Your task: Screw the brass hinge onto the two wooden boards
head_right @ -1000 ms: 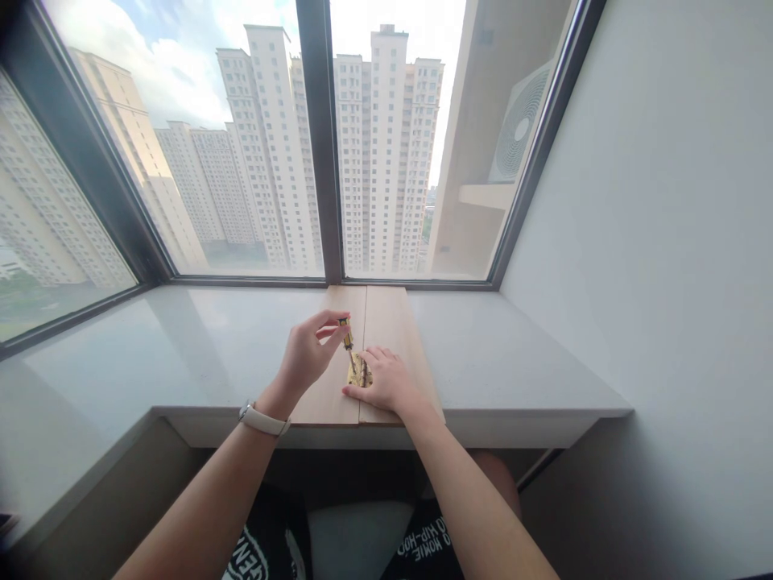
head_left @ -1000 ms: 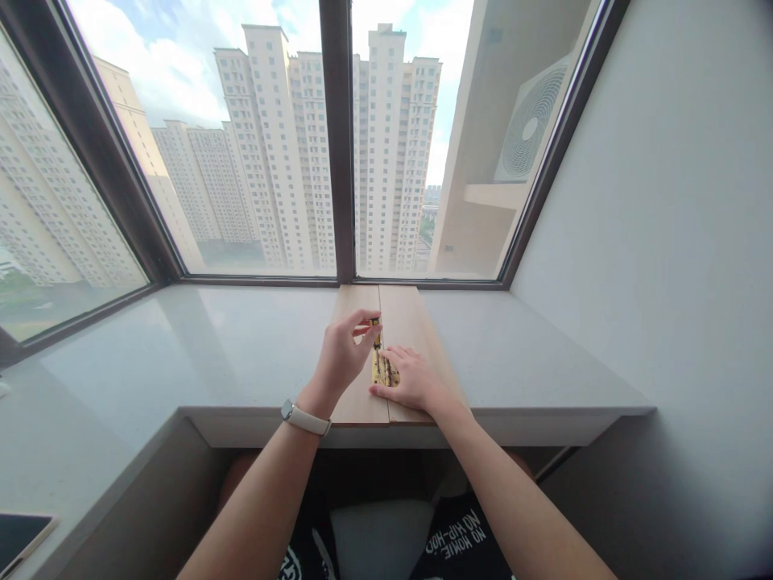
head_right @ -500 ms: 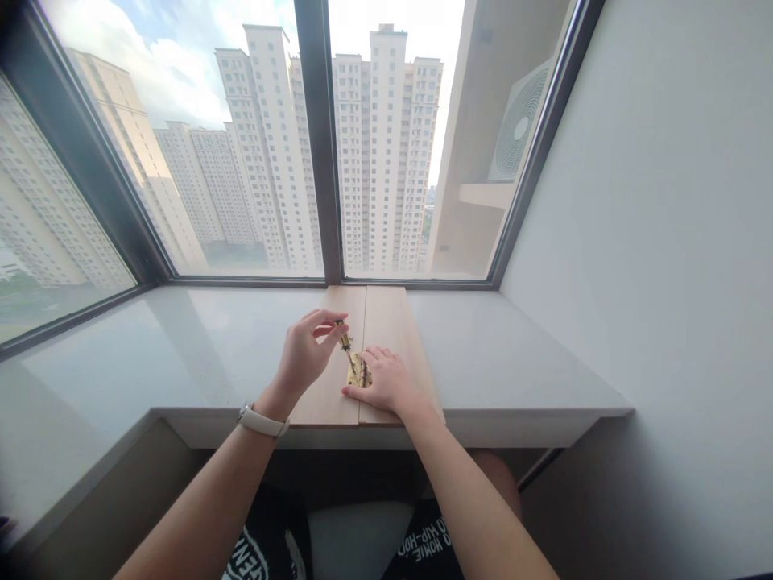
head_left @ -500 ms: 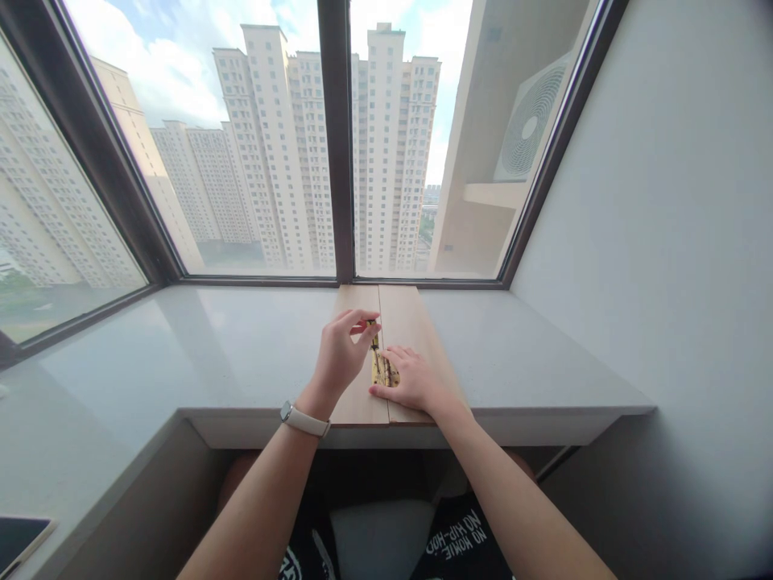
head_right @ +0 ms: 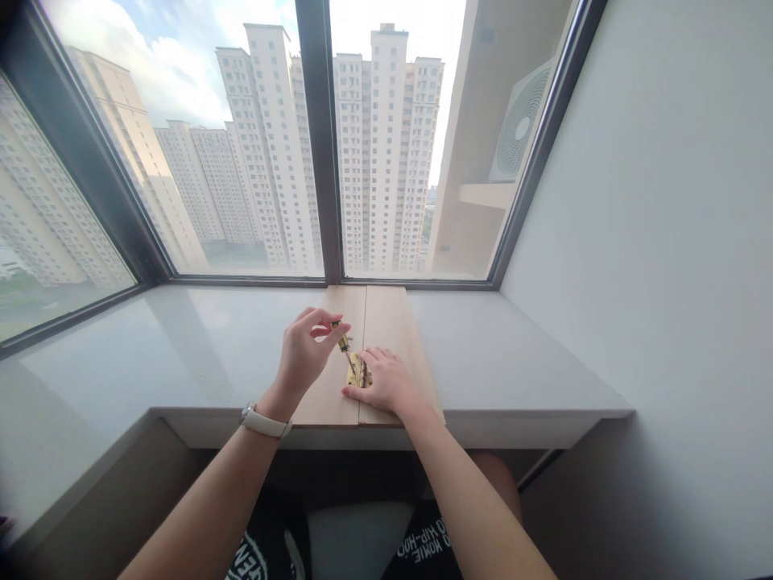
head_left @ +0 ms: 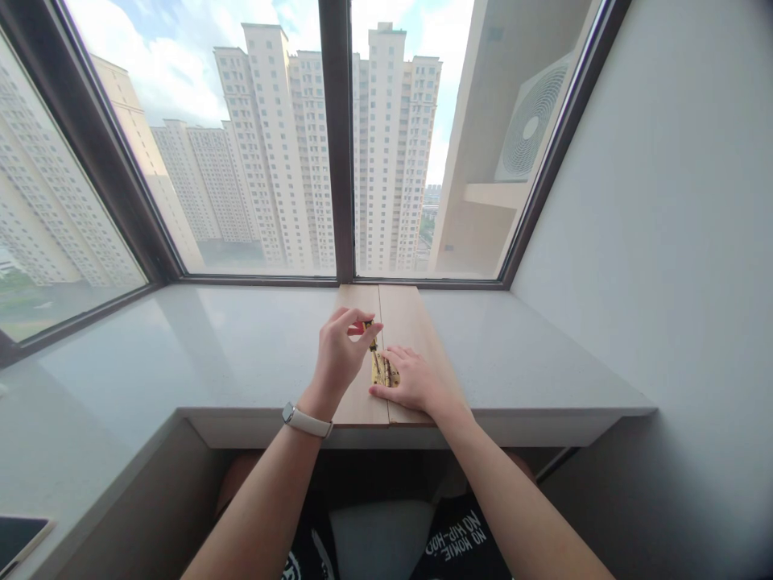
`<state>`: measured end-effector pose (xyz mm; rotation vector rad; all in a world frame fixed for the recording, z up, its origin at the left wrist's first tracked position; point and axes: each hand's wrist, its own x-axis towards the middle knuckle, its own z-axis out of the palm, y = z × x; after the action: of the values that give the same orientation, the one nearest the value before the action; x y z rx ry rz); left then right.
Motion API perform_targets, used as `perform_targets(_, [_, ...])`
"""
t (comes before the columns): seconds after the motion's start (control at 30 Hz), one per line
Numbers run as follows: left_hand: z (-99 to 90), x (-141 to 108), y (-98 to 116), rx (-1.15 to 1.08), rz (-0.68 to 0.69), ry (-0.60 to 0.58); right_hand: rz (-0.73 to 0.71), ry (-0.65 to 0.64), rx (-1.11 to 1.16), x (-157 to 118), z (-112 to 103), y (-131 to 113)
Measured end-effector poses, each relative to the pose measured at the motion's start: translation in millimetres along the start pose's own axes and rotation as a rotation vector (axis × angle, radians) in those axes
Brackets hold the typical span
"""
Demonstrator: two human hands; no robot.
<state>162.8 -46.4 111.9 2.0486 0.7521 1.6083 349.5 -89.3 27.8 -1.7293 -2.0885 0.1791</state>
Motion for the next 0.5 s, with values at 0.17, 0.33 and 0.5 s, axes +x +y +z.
perform_targets(0.17, [-0.7, -1.4, -1.1, -0.019, -0.002, -0.044, 0.004, -0.006, -0.003, 0.0, -0.1, -0.4])
perform_targets(0.33, [-0.6, -2.2, -3.9, -0.04, -0.02, -0.085, -0.001, -0.001, -0.005, 0.6, 1.3, 0.3])
perform_targets(0.5, [0.2, -1.3, -0.6, -0.022, 0.015, -0.042, 0.002, -0.004, -0.003, 1.3, 2.5, 1.5])
